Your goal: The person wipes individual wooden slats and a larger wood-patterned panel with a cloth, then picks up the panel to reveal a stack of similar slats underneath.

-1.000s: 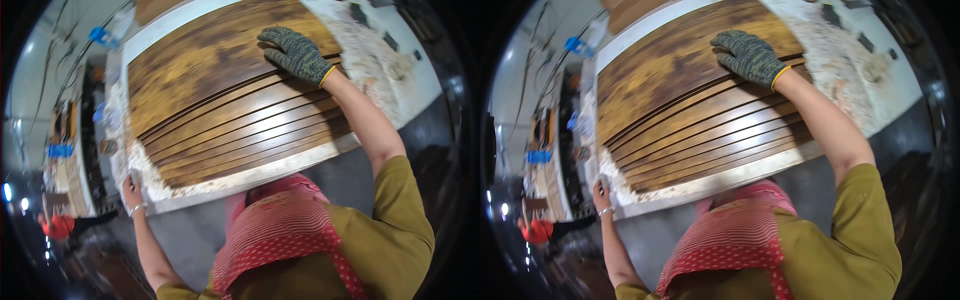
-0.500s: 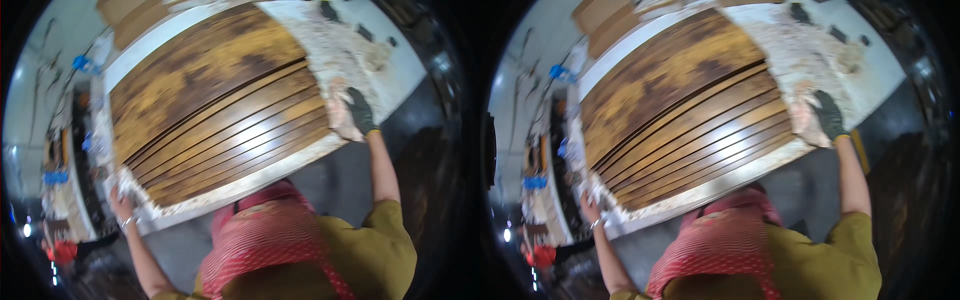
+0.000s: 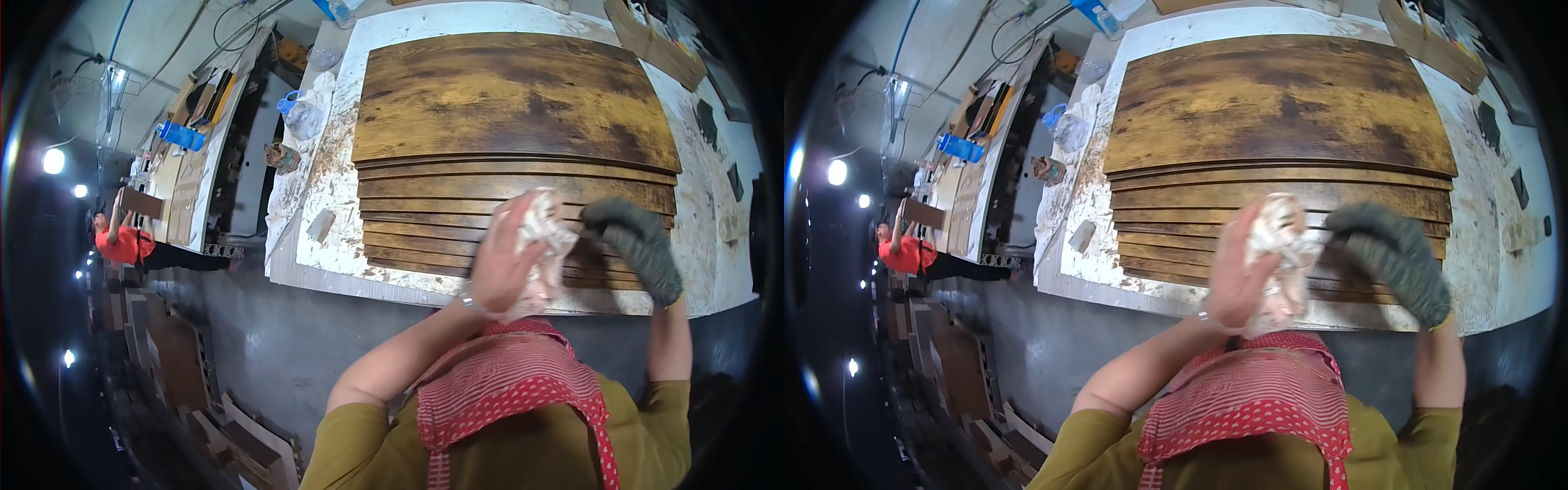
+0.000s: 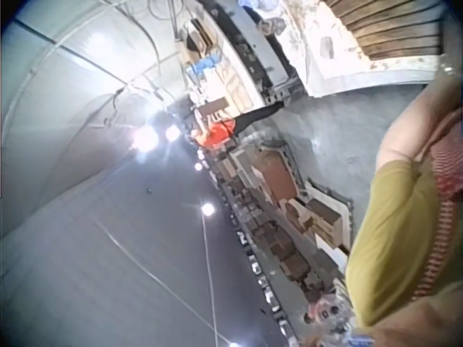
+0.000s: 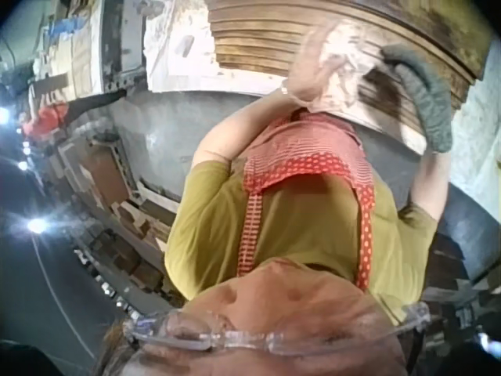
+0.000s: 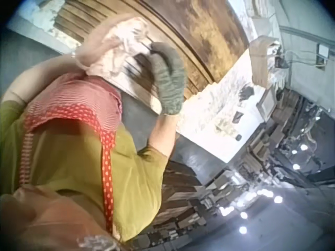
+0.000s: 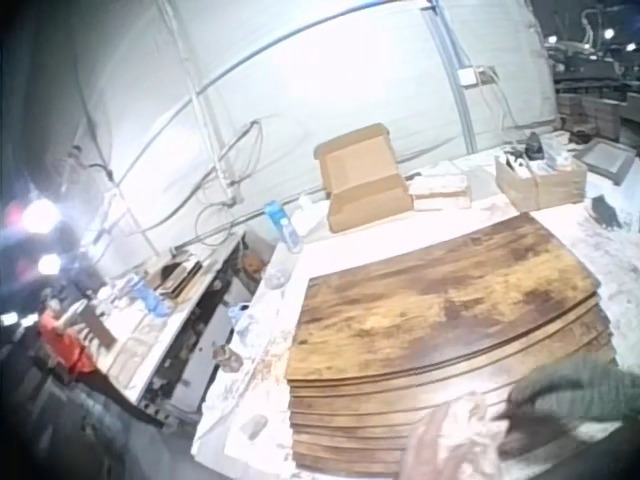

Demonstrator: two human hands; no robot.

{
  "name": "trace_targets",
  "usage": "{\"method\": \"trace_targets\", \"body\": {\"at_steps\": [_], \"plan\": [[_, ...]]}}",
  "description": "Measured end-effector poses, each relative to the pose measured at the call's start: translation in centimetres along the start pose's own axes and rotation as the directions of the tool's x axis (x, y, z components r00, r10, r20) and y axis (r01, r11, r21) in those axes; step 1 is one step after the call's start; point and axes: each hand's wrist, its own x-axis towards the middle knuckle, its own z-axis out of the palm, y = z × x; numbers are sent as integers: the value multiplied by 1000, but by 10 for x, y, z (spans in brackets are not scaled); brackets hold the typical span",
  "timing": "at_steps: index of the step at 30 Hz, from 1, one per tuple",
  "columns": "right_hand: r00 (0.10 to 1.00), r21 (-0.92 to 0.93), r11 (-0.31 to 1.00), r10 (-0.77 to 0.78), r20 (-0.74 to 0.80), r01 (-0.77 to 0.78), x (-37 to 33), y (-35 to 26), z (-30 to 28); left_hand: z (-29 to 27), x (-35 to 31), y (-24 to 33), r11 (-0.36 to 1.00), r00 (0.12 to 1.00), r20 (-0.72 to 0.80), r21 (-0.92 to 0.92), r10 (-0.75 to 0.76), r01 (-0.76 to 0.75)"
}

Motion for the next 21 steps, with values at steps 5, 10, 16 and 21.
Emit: {"method": "trace_targets", "body": {"at_steps": [5,10,16,21], "plan": [[836,-892,443,-520,-175,89,115,-8,-58,-5,-30,-40,911,961,165,315,223,-266],[967,-986,88,-197,-159,-144,177,62,-76,-64,-72,-137,630,978,-73,773,197,-70],[978,-979,113,-100,-184,-172,176,55,-72,-171,-79,-103,721,828,-555,543,-77,431],[975,-980,137,-147,-167,-147,171,52,-74,-100,-36,-94,656,950,-249,752,187,68]]}}
